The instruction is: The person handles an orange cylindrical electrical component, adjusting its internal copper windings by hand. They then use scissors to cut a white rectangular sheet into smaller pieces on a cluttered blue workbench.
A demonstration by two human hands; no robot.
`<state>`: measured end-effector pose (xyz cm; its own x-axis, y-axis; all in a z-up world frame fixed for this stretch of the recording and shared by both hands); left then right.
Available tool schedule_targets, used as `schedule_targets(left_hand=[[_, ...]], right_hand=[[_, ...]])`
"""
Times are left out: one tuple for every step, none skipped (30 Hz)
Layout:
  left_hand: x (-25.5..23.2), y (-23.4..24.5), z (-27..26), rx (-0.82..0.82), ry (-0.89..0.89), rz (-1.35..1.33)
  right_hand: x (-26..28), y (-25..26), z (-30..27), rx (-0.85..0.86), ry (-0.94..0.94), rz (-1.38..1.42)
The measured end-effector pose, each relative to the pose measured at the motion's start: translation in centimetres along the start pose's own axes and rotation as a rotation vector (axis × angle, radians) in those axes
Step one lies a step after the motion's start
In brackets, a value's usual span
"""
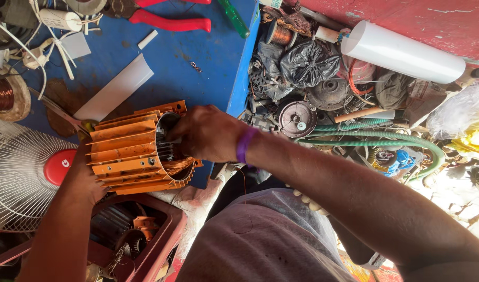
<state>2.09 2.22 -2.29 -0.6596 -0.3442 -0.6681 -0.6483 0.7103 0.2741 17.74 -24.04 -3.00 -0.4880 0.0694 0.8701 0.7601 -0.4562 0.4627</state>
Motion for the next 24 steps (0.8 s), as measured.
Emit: schedule_targets(left_hand=[[-0.2, -0.1, -0.1, 0.007, -0.002, -0.006], [-0.1, -0.2, -0.1, 0.015, -0.002, -0.016], [-0.1, -0.3, -0.1, 0.001, -0.006, -0.023], [0.1, -0.2, -0.2, -0.014, -0.008, -0.027], [0.2, -0.1, -0.3, -0.03, -0.009, -0.032], [0.2, -0.1, -0.2, -0.006, -0.024, -0.044], [0.2, -0.1, -0.3, 0.017, -0.038, -0.057], [0.4, 0.1, -0.4, 0.039, -0.05, -0.069], [0.6, 0.3, -0.6, 0.043, -0.065, -0.078], [0.6, 0.3, -0.5, 0.051, -0.083, -0.086], [0.6, 0.3, -0.5, 0.058, -0.1, -0.094], [0.6, 0.4, -0.5, 0.04, -0.087, -0.059], [0.4, 0.6, -0.4, 0.023, -0.074, -0.025], [0.4, 0.7, -0.4, 0.005, -0.06, 0.007], [0.4, 0.8, -0.2, 0.001, -0.06, 0.023], [0.5, 1.1, -0.1, -0.008, -0.06, 0.037], [0.6, 1.4, 0.0, -0.018, -0.06, 0.051], [0.9, 1.6, 0.3, -0.008, -0.062, 0.017], [1.3, 1.8, 0.7, 0.001, -0.065, -0.017], [1.7, 2.1, 1.1, 0.009, -0.064, -0.051], [2.1, 2.3, 1.7, 0.004, -0.019, -0.076], [2.4, 2.2, 2.4, 0.004, 0.025, -0.101], [2.6, 2.2, 2.8, 0.004, 0.07, -0.127], [2.5, 2.3, 2.8, 0.008, 0.048, -0.093]], right_hand=[[-0.1, 0.3, -0.7, 0.064, -0.266, 0.128], [-0.1, 0.5, -1.4, 0.133, -0.533, 0.253], [0.4, 0.8, -1.5, 0.087, -0.493, 0.267], [0.9, 1.0, -1.5, 0.042, -0.454, 0.284], [1.1, 1.1, -1.6, -0.004, -0.415, 0.301], [1.2, 0.9, -1.4, 0.007, -0.396, 0.238], [1.3, 0.6, -1.0, 0.019, -0.376, 0.175], [1.5, 0.3, -0.7, 0.033, -0.357, 0.114], [1.5, 0.0, -0.5, 0.068, -0.349, 0.102], [1.5, 0.0, -0.3, 0.1, -0.34, 0.087], [1.5, 0.2, -0.1, 0.132, -0.331, 0.072], [1.5, 0.4, -0.3, 0.146, -0.389, 0.109], [1.4, 0.6, -0.6, 0.16, -0.447, 0.147], [1.3, 0.8, -0.8, 0.175, -0.504, 0.182], [1.3, 1.0, -0.7, 0.139, -0.474, 0.245], [1.3, 1.1, -0.5, 0.107, -0.44, 0.308], [1.3, 1.2, -0.3, 0.075, -0.406, 0.371], [1.1, 1.1, -0.3, 0.101, -0.412, 0.388], [0.9, 1.2, -0.3, 0.127, -0.418, 0.406], [0.7, 1.2, -0.3, 0.155, -0.425, 0.425], [0.6, 1.2, -0.1, 0.172, -0.41, 0.421], [0.5, 1.3, 0.0, 0.187, -0.396, 0.415], [0.5, 1.3, 0.0, 0.202, -0.383, 0.41], [0.6, 1.5, -0.2, 0.17, -0.383, 0.408]])
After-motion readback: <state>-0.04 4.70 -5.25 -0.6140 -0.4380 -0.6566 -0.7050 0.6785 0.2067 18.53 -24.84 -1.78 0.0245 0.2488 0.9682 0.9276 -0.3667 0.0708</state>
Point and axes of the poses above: each hand's wrist, its own z-axis towards the middle knuckle, its own y-axis out of the back of the hand, x = y × z, the point moved 3 cm from there along z, towards the middle knuckle, and after that the axes turned 7 degrees about -y, right-handed, at the moved point
